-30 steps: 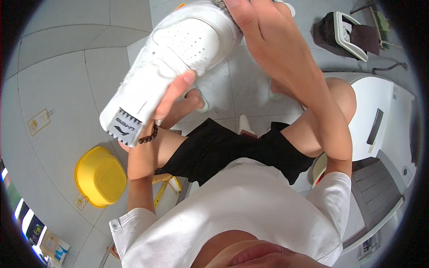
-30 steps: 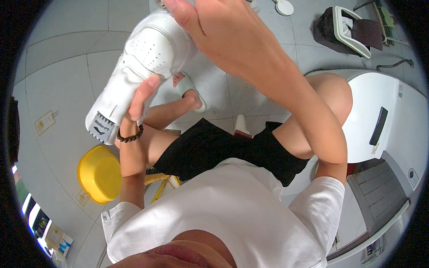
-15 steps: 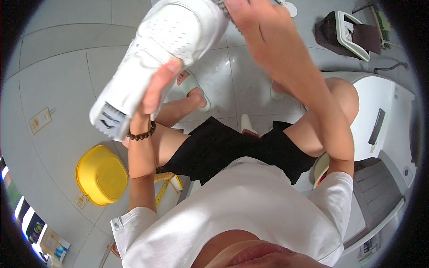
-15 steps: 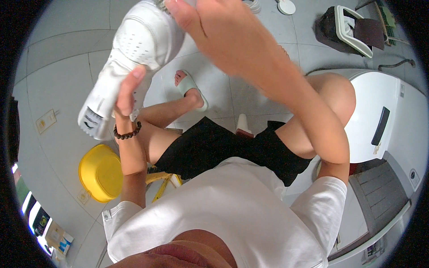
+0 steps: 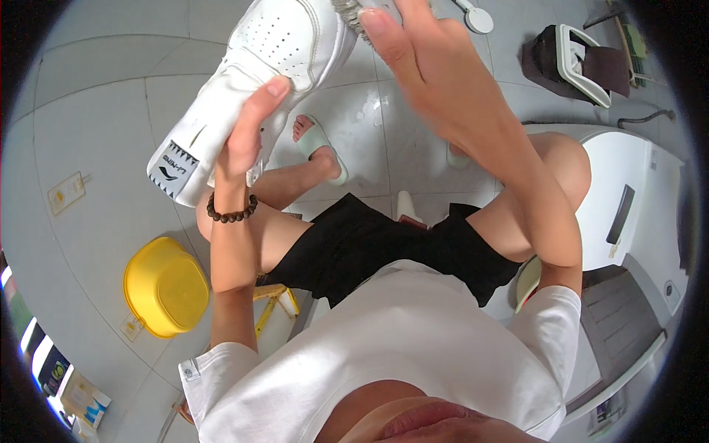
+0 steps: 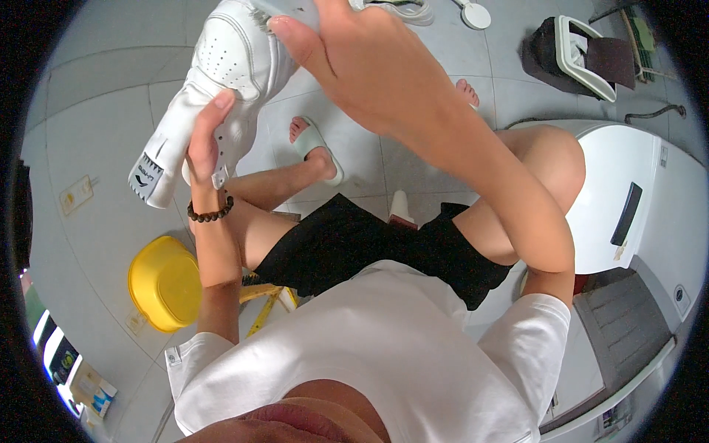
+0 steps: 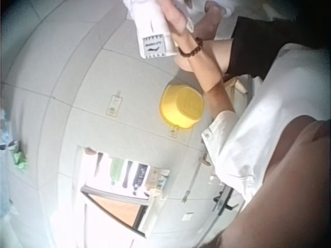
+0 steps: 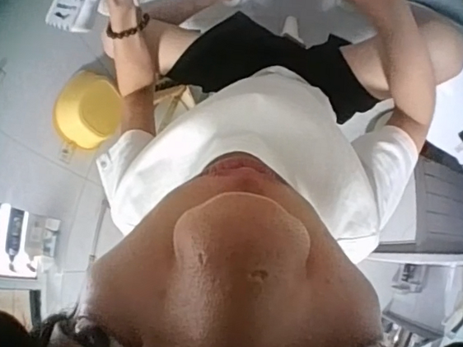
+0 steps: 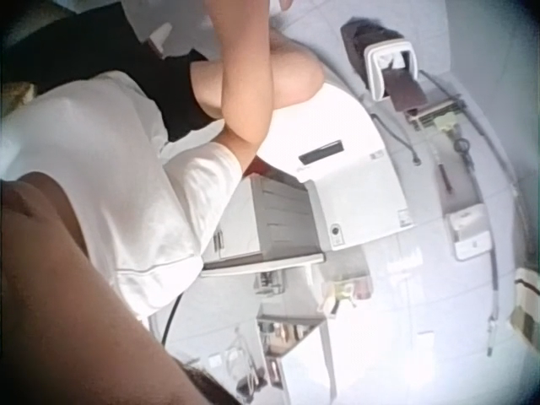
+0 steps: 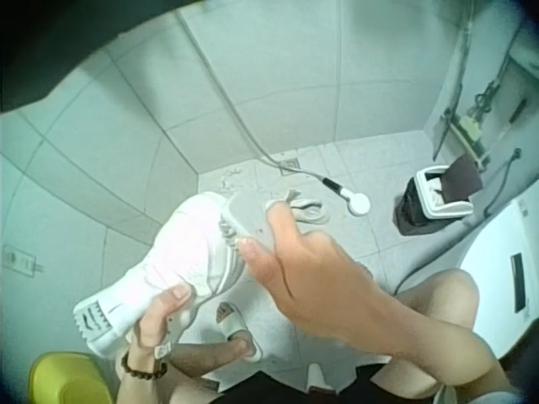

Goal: The person cleans a shoe by scrubbing its outer surfaces, tongue, and interior lining using brushes and cleaning paste.

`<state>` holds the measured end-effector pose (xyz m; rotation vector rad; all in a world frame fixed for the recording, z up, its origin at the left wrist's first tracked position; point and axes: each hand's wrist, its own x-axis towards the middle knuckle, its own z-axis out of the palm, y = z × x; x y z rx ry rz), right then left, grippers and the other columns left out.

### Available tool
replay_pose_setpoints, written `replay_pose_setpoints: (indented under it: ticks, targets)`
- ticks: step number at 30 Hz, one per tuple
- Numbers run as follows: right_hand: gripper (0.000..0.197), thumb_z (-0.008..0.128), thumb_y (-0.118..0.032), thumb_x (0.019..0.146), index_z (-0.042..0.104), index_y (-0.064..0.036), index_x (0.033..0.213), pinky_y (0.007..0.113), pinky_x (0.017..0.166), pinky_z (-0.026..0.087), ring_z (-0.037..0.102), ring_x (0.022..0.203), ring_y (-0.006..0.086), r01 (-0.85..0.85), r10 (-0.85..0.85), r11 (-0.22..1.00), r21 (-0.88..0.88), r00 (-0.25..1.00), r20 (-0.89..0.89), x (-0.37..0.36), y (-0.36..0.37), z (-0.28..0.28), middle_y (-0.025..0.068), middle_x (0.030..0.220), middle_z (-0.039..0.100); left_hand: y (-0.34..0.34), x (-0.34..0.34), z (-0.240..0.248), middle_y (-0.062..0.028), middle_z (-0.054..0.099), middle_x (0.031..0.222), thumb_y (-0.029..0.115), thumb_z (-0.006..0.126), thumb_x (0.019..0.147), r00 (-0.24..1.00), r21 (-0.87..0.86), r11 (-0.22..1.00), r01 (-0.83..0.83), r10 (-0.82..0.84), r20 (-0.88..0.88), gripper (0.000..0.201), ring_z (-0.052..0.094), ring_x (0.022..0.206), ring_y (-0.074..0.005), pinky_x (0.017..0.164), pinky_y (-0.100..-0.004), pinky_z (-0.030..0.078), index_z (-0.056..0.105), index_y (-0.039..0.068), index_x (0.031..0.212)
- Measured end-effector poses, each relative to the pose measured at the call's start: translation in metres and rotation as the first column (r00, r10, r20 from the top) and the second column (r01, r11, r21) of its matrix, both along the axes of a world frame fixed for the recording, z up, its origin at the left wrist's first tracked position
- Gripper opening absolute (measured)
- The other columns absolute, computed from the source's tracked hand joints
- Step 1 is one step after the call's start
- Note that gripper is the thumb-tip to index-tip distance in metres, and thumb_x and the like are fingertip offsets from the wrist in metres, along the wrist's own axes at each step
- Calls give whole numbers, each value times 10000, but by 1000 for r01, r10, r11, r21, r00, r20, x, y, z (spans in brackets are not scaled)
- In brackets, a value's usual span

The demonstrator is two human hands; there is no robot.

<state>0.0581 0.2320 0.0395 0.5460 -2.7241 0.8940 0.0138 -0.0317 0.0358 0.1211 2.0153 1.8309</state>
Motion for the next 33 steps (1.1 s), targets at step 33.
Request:
replay_pose_setpoints:
  ticks: [33]
  targets:
    - [358,541,-312,1064,420,14,979,502,476,454,601,547,455,244,-186,902,-356,964,190,5,-18,4,222,545,542,10,4,4,-142,643,1249,307,802,811,959,149,976,-160,118,258,680,633,1094,-279,878,-434,552,563,9,1374]
